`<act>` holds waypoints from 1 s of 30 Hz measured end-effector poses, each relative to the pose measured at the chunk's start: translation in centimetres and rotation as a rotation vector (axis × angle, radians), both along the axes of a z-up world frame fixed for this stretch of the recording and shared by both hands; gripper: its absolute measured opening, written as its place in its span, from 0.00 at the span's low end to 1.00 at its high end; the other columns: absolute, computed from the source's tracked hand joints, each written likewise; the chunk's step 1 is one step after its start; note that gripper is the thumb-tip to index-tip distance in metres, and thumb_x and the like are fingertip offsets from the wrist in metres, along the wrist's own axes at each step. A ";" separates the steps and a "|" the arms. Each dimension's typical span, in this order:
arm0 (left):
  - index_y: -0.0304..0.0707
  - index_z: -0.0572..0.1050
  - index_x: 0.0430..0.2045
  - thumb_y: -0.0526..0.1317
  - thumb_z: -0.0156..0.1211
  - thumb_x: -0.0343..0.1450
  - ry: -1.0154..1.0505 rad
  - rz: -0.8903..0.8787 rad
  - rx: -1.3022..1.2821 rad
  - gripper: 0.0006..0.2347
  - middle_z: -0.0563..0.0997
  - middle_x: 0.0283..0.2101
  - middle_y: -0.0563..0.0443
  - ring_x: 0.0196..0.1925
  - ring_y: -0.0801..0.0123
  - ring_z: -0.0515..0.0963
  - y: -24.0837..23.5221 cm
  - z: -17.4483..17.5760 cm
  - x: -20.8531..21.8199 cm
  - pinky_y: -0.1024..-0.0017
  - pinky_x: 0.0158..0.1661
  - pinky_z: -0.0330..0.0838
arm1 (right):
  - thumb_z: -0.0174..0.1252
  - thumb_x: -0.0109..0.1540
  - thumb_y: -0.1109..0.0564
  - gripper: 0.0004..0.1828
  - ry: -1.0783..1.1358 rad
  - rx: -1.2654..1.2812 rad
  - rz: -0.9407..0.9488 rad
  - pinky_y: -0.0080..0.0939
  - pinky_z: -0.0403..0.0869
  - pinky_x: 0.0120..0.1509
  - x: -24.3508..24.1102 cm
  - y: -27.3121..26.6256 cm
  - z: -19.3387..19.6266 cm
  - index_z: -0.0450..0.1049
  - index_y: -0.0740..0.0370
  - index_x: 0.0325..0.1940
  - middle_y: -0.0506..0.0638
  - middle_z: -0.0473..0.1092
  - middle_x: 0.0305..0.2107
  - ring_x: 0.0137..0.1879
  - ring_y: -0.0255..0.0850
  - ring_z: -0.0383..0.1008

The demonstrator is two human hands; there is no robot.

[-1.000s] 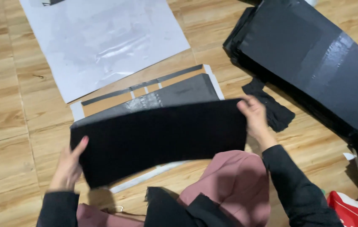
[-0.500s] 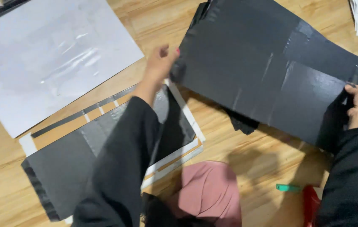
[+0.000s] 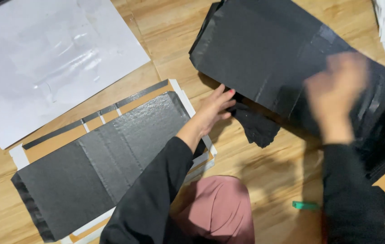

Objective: Assembling folders by applying black material to cardboard templates, folding the edges, and pressing them down with a roller.

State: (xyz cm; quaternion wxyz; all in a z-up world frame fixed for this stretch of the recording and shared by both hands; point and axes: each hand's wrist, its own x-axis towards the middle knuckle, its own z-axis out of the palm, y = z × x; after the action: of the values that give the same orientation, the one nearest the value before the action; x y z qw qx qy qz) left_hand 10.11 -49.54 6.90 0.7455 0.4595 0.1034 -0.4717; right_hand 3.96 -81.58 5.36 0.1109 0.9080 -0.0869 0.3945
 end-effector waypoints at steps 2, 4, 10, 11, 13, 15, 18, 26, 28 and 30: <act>0.35 0.43 0.61 0.54 0.54 0.63 -0.210 -0.025 0.004 0.38 0.47 0.64 0.32 0.62 0.46 0.57 1.2 -1.7 -1.3 0.49 0.55 0.54 | 0.41 0.58 0.30 0.36 0.353 0.096 0.556 0.58 0.55 0.57 -0.6 11.3 1.8 0.67 0.59 0.56 0.59 0.63 0.50 0.59 0.57 0.57; 0.35 0.50 0.59 0.53 0.53 0.64 -0.313 -0.027 0.076 0.33 0.55 0.60 0.33 0.60 0.47 0.60 3.9 -2.5 -2.3 0.50 0.54 0.57 | 0.37 0.61 0.35 0.31 0.418 0.018 0.469 0.61 0.56 0.57 -0.4 11.7 -2.0 0.62 0.54 0.61 0.58 0.61 0.54 0.60 0.59 0.56; 0.36 0.68 0.48 0.42 0.53 0.67 -0.880 -0.027 0.572 0.17 0.72 0.47 0.37 0.52 0.48 0.69 20.3 -6.0 -7.0 0.57 0.51 0.63 | 0.28 0.67 0.43 0.27 0.457 -0.099 0.354 0.61 0.58 0.56 1.0 9.2 -3.2 0.58 0.53 0.67 0.56 0.60 0.57 0.60 0.58 0.57; 0.33 0.68 0.47 0.39 0.52 0.67 -1.013 -0.033 0.754 0.16 0.72 0.46 0.36 0.52 0.46 0.68 24.1 -6.1 -7.9 0.55 0.52 0.60 | 0.28 0.67 0.42 0.28 0.455 -0.096 0.335 0.61 0.58 0.56 1.1 9.2 -3.3 0.58 0.53 0.67 0.56 0.60 0.58 0.59 0.58 0.57; 0.34 0.67 0.47 0.40 0.55 0.64 -1.110 -0.017 0.944 0.18 0.70 0.48 0.35 0.53 0.45 0.67 31.1 -6.7 -9.0 0.54 0.53 0.59 | 0.27 0.67 0.40 0.31 0.410 -0.071 0.378 0.63 0.56 0.56 1.4 12.4 -2.7 0.59 0.59 0.66 0.61 0.58 0.58 0.59 0.61 0.57; 0.34 0.66 0.48 0.41 0.58 0.62 -1.188 -0.021 1.140 0.21 0.69 0.49 0.34 0.55 0.44 0.66 37.1 -6.7 -10.2 0.52 0.53 0.57 | 0.27 0.67 0.38 0.34 0.376 -0.037 0.419 0.65 0.54 0.57 2.0 16.4 -3.4 0.59 0.64 0.65 0.67 0.56 0.58 0.59 0.65 0.56; 0.34 0.63 0.53 0.45 0.64 0.56 -1.129 -0.154 1.412 0.31 0.63 0.57 0.34 0.58 0.42 0.61 43.8 -6.6 -10.4 0.49 0.56 0.53 | 0.53 0.58 0.45 0.29 0.394 -0.012 0.590 0.54 0.58 0.59 3.0 24.4 -5.4 0.63 0.61 0.60 0.59 0.59 0.56 0.59 0.54 0.60; 0.47 0.66 0.47 0.55 0.74 0.41 -0.868 -0.350 1.573 0.40 0.69 0.42 0.49 0.50 0.55 0.69 49.3 -10.4 -7.1 0.54 0.49 0.62 | 0.66 0.32 0.32 0.55 1.126 0.078 0.659 0.51 0.57 0.64 8.9 40.2 -8.5 0.57 0.46 0.60 0.47 0.60 0.50 0.61 0.41 0.57; 0.45 0.67 0.45 0.52 0.75 0.42 -0.825 -0.323 1.554 0.37 0.69 0.41 0.50 0.49 0.56 0.70 48.8 -9.0 -6.7 0.55 0.47 0.64 | 0.66 0.29 0.29 0.52 1.166 0.014 0.634 0.48 0.60 0.60 9.9 40.6 -8.9 0.59 0.47 0.52 0.47 0.61 0.45 0.58 0.41 0.59; 0.43 0.68 0.42 0.49 0.76 0.43 -0.790 -0.300 1.529 0.34 0.70 0.40 0.50 0.47 0.57 0.71 48.8 -8.4 -6.2 0.57 0.44 0.65 | 0.66 0.26 0.27 0.49 1.204 -0.050 0.599 0.46 0.64 0.56 11.1 39.9 -9.4 0.62 0.49 0.44 0.46 0.62 0.40 0.55 0.42 0.61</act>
State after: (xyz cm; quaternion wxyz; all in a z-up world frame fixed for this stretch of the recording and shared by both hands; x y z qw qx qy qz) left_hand 3.90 -0.73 -1.53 0.1441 0.9723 0.0640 -0.1723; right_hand 15.01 -41.64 -3.99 0.0466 0.9516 0.2550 -0.1649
